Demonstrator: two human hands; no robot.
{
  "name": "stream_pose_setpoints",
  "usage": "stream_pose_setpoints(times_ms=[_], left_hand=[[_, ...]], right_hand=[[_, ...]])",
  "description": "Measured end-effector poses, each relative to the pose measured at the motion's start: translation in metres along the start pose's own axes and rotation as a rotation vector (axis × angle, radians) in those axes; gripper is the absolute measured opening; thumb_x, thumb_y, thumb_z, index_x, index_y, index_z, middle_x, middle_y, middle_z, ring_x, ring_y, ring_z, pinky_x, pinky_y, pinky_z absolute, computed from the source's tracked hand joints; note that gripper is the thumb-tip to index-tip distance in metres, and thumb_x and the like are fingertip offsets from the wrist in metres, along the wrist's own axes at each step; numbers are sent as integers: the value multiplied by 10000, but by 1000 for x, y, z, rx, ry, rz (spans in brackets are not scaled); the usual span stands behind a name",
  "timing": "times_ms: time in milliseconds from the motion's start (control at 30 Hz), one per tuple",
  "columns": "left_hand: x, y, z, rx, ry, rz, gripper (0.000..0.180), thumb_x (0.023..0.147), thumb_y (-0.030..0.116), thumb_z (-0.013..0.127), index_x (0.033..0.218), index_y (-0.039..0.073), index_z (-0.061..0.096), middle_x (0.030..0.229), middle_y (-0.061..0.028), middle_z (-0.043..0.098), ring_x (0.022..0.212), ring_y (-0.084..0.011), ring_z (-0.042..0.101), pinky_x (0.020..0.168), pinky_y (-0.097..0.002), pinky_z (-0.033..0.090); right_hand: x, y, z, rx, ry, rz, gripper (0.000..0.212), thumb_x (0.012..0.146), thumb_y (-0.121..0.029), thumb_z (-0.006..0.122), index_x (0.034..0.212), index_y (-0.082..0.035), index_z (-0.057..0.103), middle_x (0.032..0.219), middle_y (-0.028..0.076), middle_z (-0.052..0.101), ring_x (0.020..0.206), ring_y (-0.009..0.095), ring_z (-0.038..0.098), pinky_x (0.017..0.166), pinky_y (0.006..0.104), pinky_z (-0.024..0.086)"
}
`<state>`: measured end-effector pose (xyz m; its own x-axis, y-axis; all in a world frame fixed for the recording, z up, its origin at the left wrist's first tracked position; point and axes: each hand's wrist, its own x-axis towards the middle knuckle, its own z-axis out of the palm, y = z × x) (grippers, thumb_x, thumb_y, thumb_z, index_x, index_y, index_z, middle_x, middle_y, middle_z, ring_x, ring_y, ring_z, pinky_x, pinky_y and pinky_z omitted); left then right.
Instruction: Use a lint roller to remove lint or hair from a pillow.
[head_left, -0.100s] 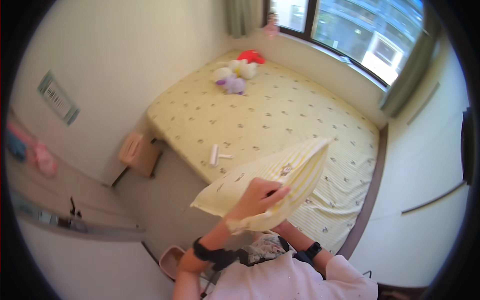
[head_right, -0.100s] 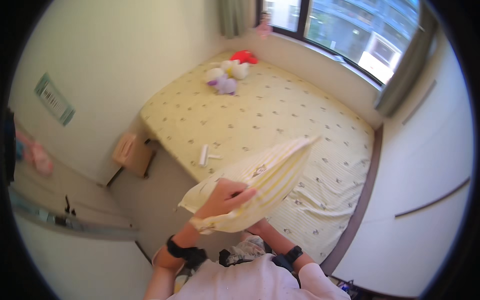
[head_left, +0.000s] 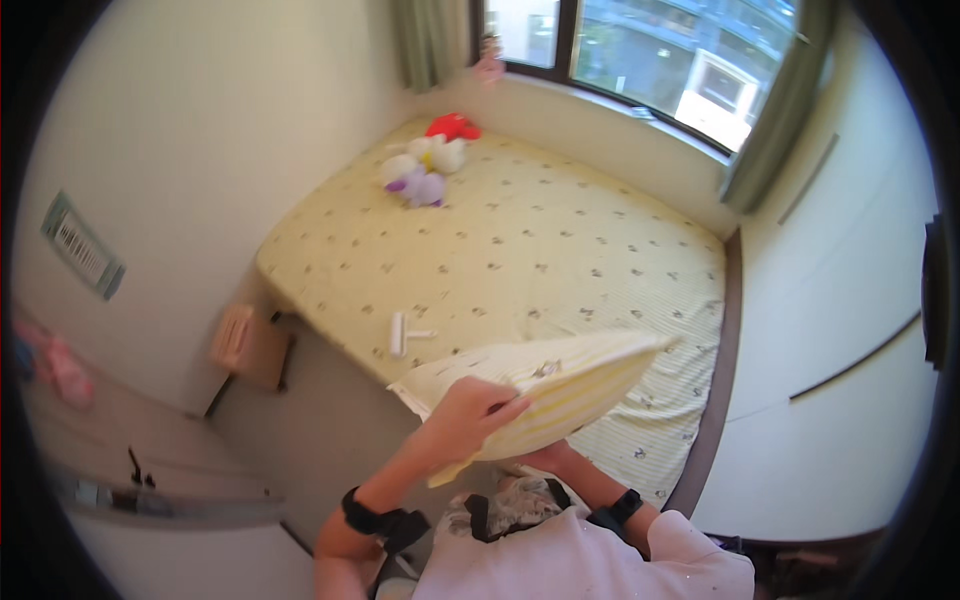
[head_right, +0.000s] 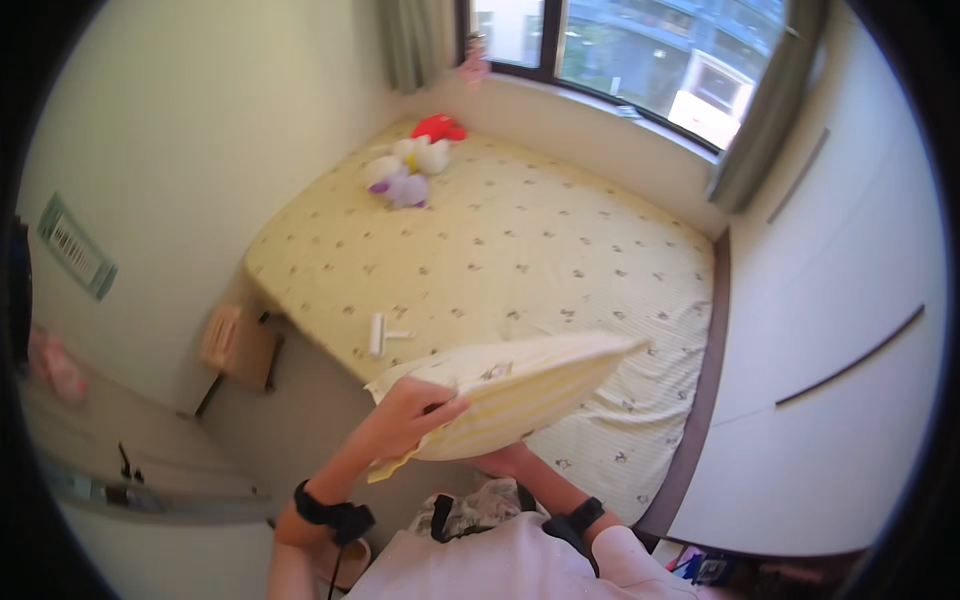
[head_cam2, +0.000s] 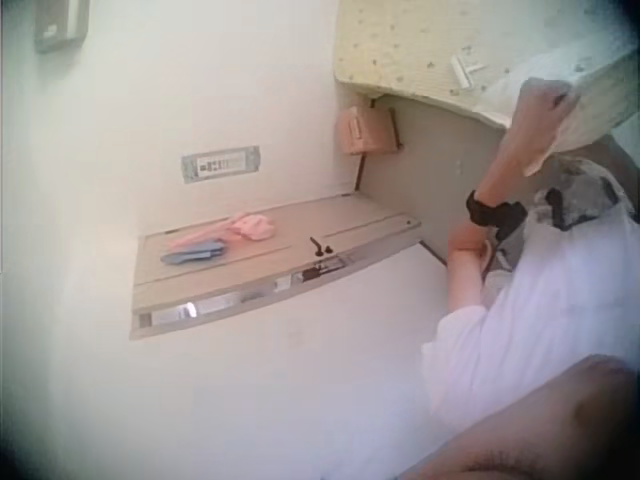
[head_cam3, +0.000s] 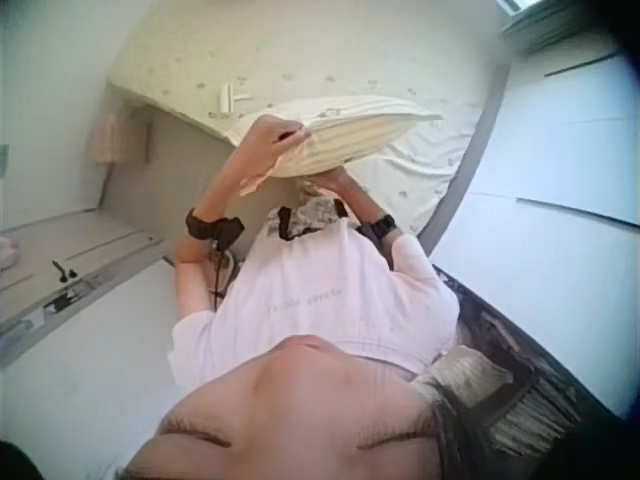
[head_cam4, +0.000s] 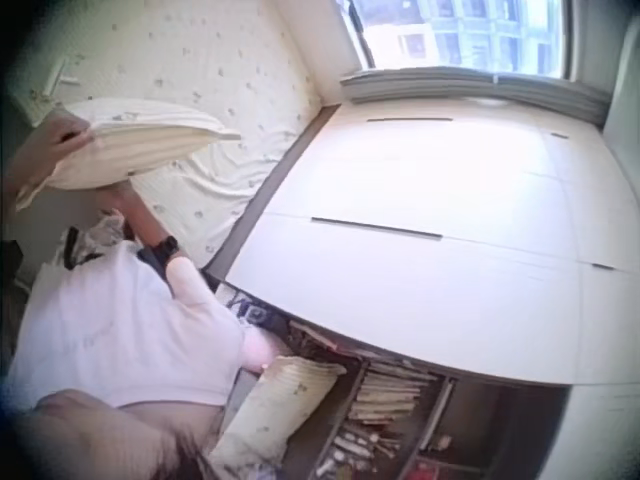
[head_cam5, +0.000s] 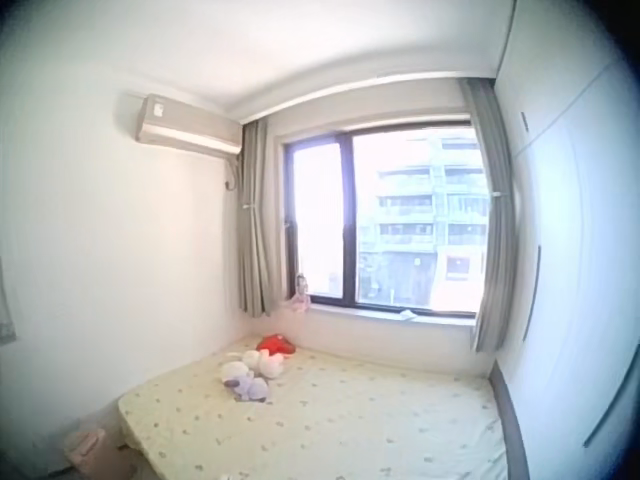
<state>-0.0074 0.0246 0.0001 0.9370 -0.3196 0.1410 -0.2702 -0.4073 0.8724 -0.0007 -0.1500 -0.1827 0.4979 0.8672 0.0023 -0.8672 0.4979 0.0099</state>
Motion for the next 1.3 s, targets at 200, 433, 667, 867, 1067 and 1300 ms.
stream_pose_setpoints(times_ms=[200,433,667,867,1067,1300], left_hand=[[12,-76,20,213,-313,201,304,828,232,520,669,-26,510,603,-184,482,570,-336,466,528,-387,375],[-43,-131,67,240,-807,190,296,856,297,451,718,57,556,646,-169,532,656,-338,528,580,-417,411],[-89,-192,94,191,-1264,158,338,851,341,432,731,56,567,713,-176,568,715,-348,550,620,-419,431],[-97,-272,106,-223,-1451,-187,275,886,294,428,963,61,553,848,-110,588,788,-238,549,700,-324,437],[-88,-411,90,-256,-535,-782,380,853,348,514,1062,30,524,900,-72,569,810,-119,516,723,-268,434],[-95,-442,152,-976,-286,-1573,442,846,350,529,1146,30,475,999,-140,565,936,-221,541,744,-339,474]], right_hand=[[-61,-4,-22,-135,493,-379,502,866,-308,464,1283,-69,318,1300,122,368,1166,263,391,961,466,347],[-237,7,-47,-268,1312,-797,399,860,-339,392,1126,-51,464,1082,156,488,1008,331,476,871,530,393],[-201,21,-84,-540,1419,-252,504,759,-426,564,1038,-7,549,960,124,595,802,231,585,744,325,467],[-154,8,-107,-657,1653,-249,388,682,-336,664,903,-19,631,901,95,620,750,189,575,670,316,456],[-165,-19,-264,-691,1708,-131,445,729,-399,611,974,-28,620,913,90,617,784,182,553,672,340,443],[-118,-26,-286,-860,2014,222,614,756,-523,503,1106,-20,542,1143,209,519,1109,316,473,885,380,395]])
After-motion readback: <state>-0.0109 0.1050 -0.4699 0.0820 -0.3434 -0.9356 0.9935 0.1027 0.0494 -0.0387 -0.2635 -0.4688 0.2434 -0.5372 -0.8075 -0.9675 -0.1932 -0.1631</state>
